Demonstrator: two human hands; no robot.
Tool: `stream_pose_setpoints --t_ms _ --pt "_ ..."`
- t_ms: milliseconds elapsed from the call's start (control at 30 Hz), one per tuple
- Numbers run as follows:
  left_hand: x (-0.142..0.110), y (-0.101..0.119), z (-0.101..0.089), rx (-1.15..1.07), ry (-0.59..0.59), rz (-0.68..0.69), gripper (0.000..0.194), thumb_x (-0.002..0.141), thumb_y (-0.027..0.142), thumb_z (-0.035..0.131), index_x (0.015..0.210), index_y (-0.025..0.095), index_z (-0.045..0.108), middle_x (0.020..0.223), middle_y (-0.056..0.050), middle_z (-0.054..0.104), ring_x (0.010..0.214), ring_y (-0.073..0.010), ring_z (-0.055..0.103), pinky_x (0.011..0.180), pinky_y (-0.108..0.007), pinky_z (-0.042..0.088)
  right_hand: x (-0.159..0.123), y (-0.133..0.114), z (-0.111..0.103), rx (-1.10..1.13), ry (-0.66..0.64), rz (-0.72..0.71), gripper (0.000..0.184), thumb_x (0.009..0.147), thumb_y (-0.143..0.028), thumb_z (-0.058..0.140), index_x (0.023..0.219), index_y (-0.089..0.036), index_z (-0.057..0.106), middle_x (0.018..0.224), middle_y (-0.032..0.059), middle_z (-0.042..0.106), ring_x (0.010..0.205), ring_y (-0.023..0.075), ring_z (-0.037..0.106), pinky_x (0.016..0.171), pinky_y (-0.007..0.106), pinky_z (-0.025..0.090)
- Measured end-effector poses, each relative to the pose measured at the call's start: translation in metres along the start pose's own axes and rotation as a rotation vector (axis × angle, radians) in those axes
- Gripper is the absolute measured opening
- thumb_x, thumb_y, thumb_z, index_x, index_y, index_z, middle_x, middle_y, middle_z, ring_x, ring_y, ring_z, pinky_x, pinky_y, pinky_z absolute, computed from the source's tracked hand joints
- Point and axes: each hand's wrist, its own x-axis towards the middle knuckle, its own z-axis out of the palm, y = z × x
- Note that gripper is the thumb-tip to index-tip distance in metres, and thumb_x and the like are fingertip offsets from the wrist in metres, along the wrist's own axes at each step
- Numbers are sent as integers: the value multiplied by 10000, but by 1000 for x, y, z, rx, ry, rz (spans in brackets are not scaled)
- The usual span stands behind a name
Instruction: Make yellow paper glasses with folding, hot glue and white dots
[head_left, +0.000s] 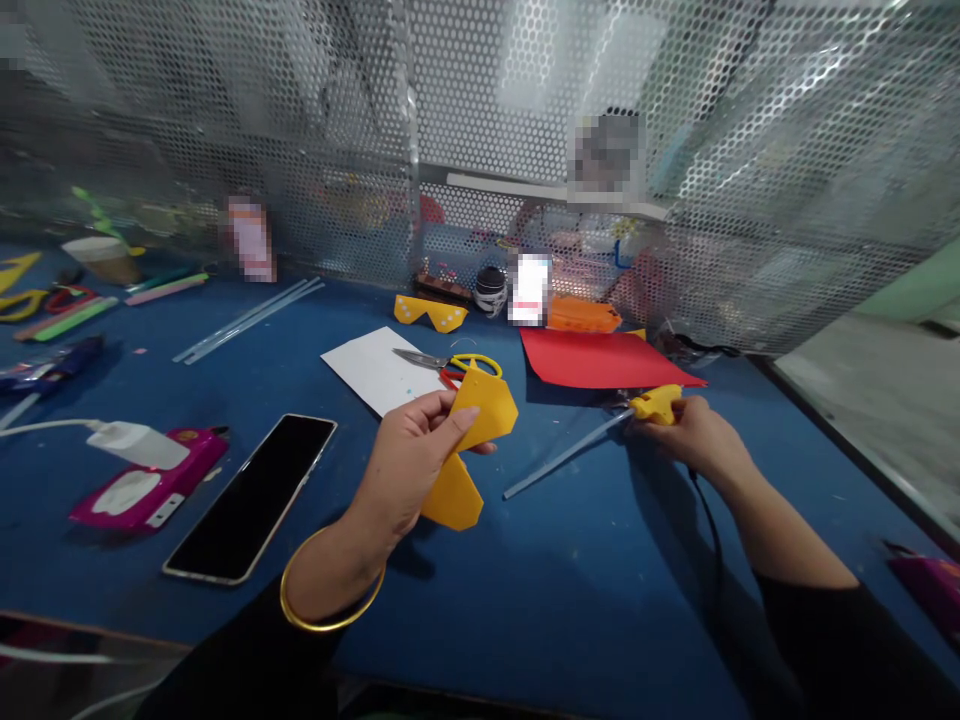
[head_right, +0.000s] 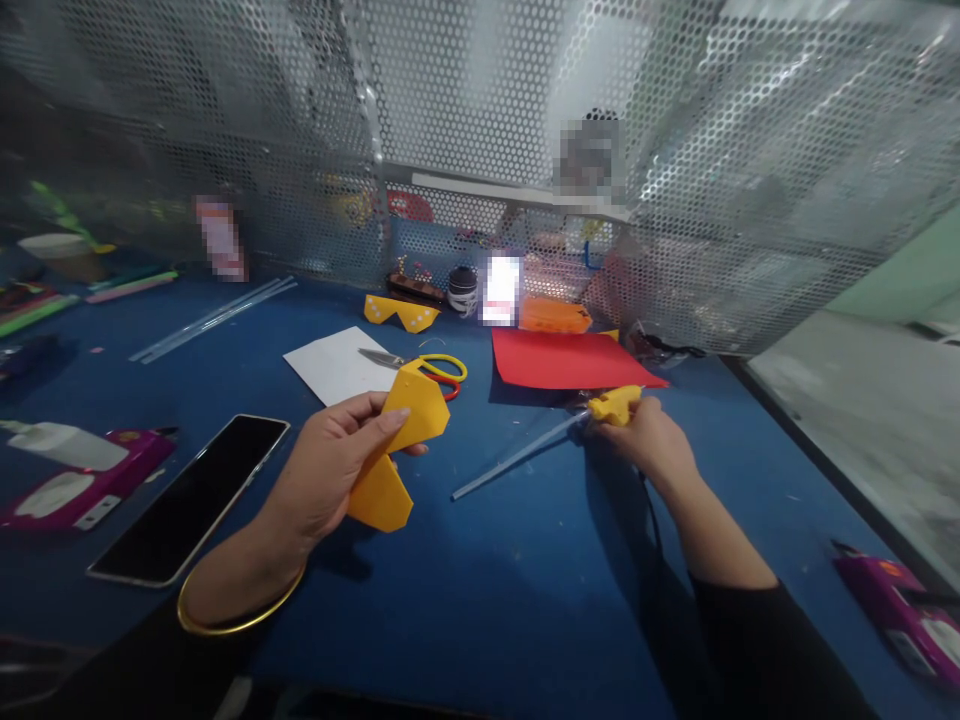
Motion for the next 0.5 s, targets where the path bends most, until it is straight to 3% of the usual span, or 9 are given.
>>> stream_pose_setpoints --t_ms 100,233,500 --pt "-1 -1 -1 -13 -13 10 237 784 324 823 938 156 757 876 -55 797 648 -144 727 612 -223 530 -4 0 1 0 -30 32 718 703 -596 703 1219 -116 565 835 148 754 736 328 720 618 383 492" --pt "-2 0 -1 -22 -16 8 241 789 317 819 950 149 756 890 -55 799 652 -131 724 622 -211 527 -18 4 3 5 -20 39 705 720 -619 664 1210 -121 571 965 205 752 848 373 726 675 416 501" --pt "-3 -1 -1 -37 -40 16 235 795 311 812 954 148 755 882 -52 796 634 -125 718 628 -217 530 -54 18 6 84 19 9 572 724 -516 609 1175 -164 622 1064 173 757 910 343 717 700 392 493"
